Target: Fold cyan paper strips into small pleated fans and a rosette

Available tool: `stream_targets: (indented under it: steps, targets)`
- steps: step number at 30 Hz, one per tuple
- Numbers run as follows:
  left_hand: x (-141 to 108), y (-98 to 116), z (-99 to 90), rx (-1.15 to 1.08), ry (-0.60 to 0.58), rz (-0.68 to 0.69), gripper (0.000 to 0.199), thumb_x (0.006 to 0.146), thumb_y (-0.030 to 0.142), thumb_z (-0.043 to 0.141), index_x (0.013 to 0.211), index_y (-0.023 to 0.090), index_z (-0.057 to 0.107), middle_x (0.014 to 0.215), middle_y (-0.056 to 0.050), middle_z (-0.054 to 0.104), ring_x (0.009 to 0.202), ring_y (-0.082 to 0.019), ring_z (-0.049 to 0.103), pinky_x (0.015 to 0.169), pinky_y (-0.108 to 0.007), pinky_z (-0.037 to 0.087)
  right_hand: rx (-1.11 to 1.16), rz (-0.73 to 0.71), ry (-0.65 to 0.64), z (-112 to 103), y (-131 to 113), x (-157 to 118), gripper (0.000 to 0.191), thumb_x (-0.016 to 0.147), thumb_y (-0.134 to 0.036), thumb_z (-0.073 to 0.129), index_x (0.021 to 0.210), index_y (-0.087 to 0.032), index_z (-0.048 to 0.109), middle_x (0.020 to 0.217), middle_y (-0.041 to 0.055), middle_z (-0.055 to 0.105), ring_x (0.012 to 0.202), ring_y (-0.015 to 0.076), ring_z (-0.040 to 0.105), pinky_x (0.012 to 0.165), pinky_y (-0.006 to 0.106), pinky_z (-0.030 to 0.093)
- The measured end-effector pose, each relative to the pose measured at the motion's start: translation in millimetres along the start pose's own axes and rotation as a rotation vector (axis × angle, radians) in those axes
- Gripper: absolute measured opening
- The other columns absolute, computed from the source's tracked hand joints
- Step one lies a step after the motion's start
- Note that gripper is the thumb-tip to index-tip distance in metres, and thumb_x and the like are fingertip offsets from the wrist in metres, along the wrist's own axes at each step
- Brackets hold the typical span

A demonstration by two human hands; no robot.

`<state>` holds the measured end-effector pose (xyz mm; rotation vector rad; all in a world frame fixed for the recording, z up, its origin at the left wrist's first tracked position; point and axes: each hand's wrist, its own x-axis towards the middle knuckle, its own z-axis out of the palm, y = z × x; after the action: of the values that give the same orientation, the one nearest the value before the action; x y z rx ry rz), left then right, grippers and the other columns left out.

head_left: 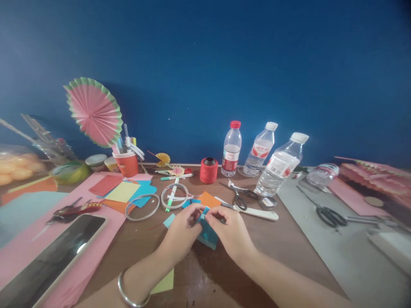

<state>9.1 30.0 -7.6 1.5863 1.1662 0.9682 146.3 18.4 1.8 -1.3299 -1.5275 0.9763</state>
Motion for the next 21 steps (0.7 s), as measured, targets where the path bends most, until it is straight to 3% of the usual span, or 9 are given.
stream_targets:
  steps: [4,8,14,21]
  targets:
    - [-0.8,2.2,0.0,0.008,-0.037,-0.009,0.03,0.068,0.009,0.045,0.094,0.018,0.056,0.086,-0.002,0.06,0.082,-0.017,0.054,0.075,-0.028,0.041,0.03,0.041,0.001,0.4,7.1,6.7,0.017,0.075,-0.027,0.05,0.063,-0.017,0.057,0.061,-0.0024,0.056,0.061,0.0126,0.05,0.057,0.021,0.037]
    - [-0.8,3.0,-1.3,0.051,-0.015,-0.033,0.018,0.071,0.018,0.048,0.087,0.017,0.057,0.077,-0.001,0.059,0.071,-0.016,0.053,0.065,-0.026,0.041,0.1,0.048,-0.011,2.5,9.4,6.5,0.016,0.075,-0.026,0.049,0.063,-0.017,0.054,0.061,-0.0025,0.053,0.06,0.0117,0.048,0.056,0.021,0.037]
    - [0.8,4.0,-2.7,0.0,0.024,-0.043,0.007,0.072,0.019,0.049,0.075,0.017,0.056,0.072,0.001,0.058,0.069,-0.014,0.053,0.064,-0.025,0.041,0.185,0.048,0.026,3.4,8.9,5.3,0.014,0.074,-0.026,0.051,0.066,-0.016,0.056,0.065,-0.0015,0.057,0.065,0.0127,0.051,0.062,0.022,0.039]
    - [3.1,1.9,0.4,-0.228,0.01,-0.099,0.023,0.065,0.009,0.052,0.086,0.016,0.055,0.084,-0.003,0.062,0.079,-0.016,0.057,0.076,-0.029,0.043,0.085,0.039,0.025,2.9,10.1,5.0,0.015,0.074,-0.026,0.05,0.066,-0.017,0.057,0.066,-0.0002,0.059,0.065,0.0137,0.052,0.061,0.023,0.04]
